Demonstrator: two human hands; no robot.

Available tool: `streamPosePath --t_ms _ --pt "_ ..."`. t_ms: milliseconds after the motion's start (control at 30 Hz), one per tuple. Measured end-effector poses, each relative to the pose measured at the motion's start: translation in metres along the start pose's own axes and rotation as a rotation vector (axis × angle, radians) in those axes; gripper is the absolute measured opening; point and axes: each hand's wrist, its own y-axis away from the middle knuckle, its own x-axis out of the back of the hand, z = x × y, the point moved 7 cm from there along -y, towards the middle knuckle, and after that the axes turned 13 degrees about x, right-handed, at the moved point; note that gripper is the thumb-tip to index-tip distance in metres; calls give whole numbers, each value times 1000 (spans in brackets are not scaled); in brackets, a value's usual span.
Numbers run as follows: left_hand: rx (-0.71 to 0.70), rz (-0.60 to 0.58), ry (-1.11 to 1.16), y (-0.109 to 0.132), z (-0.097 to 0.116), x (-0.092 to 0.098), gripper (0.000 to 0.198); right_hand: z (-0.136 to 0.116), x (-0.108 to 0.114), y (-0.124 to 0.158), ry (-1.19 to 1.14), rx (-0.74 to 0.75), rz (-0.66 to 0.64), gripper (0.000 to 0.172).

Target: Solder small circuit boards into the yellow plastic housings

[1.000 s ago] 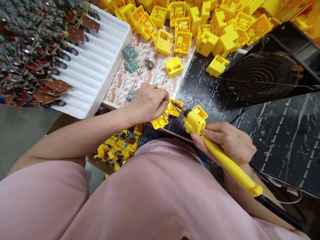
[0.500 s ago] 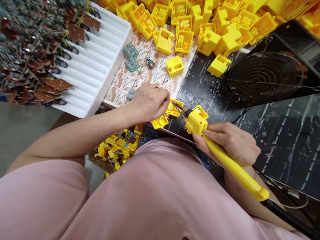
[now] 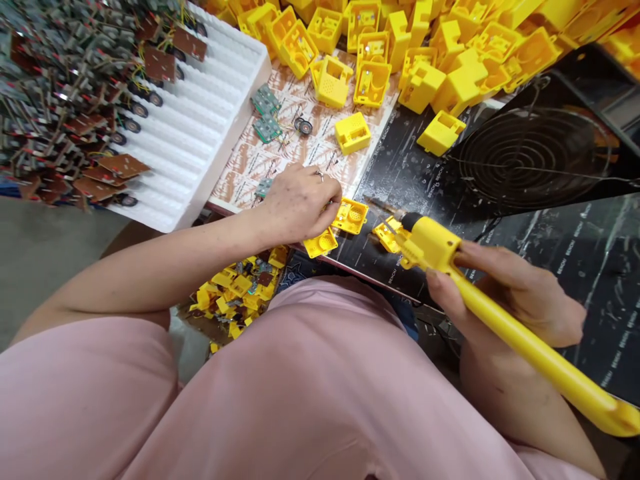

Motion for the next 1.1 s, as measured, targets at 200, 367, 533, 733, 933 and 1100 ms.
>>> streamPosePath --t_ms 200,367,533,733,933,1100 --pt "2 -35 36 0 -4 -1 32 -17 -3 -16 -22 1 81 39" --pt "-11 -113 185 2 -8 -1 33 -12 3 -11 33 52 91 54" --pt "-35 -174 249 4 -5 1 26 -13 1 -14 -160 172 42 31" --pt "-146 -99 54 0 4 1 36 -7 7 -10 -61 158 81 30" --pt "-264 -91 -106 3 8 6 44 -2 11 -6 30 73 92 57" --pt "-285 -152 22 7 10 11 35 -2 10 -7 -45 147 -16 46"
